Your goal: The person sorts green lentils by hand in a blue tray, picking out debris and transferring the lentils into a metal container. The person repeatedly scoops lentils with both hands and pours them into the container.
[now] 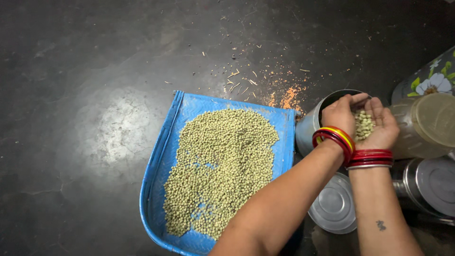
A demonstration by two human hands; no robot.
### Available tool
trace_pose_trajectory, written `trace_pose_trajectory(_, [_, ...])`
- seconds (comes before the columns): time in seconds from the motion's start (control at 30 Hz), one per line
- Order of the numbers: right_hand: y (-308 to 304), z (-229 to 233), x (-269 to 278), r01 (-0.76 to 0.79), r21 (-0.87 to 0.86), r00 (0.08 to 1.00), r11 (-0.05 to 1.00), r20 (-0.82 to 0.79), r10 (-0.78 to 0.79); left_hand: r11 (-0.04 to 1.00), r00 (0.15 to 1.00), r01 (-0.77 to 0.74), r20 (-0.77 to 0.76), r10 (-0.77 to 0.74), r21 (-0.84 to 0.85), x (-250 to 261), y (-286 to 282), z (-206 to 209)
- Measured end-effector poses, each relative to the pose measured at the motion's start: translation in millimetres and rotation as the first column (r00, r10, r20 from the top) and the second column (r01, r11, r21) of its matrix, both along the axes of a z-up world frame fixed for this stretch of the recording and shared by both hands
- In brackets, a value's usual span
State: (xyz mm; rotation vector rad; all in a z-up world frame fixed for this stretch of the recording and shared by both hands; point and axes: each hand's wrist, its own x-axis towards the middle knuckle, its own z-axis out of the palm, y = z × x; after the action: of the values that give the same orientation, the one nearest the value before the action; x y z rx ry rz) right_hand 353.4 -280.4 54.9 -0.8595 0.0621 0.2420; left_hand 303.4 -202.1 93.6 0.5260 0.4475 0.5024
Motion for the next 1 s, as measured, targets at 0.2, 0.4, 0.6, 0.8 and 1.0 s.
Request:
trace_pose_trajectory(0.2, [-4, -1, 0, 0.025, -0.202, 0.998, 0.979, 0.061, -0.013, 0.980, 0.980, 0.045, -0.198, -0.006, 0.193, -12, 2, 14])
trace_pose_trajectory(0.4, [1, 18, -12, -0.011, -0.139, 0.989, 0.990, 0.141, 0.031, 0.980, 1.000, 0.007, -0.002, -0.007, 0.198, -21, 4, 25])
trace_pose_trajectory(0.6, [20, 56, -71, -0.109, 0.066, 0.984, 0.992, 0.151, 0.098, 0.985, 0.969, -0.053, 0.249, 0.010, 0.166, -63, 15, 28])
trace_pose_trajectory(0.8, [82, 34, -147, -0.195, 0.050, 0.981, 0.979, 0.011, 0.195, 0.841, 0.971, -0.213, 0.016, 0.237, 0.497, -144, 67, 5])
trace_pose_trajectory(1.0, [130, -50, -195, -0.193, -0.568, 0.933, 0.800, 0.146, 0.328, 0.399, 0.817, 0.295, -0.445, 0.366, 0.868, -212, 122, -40])
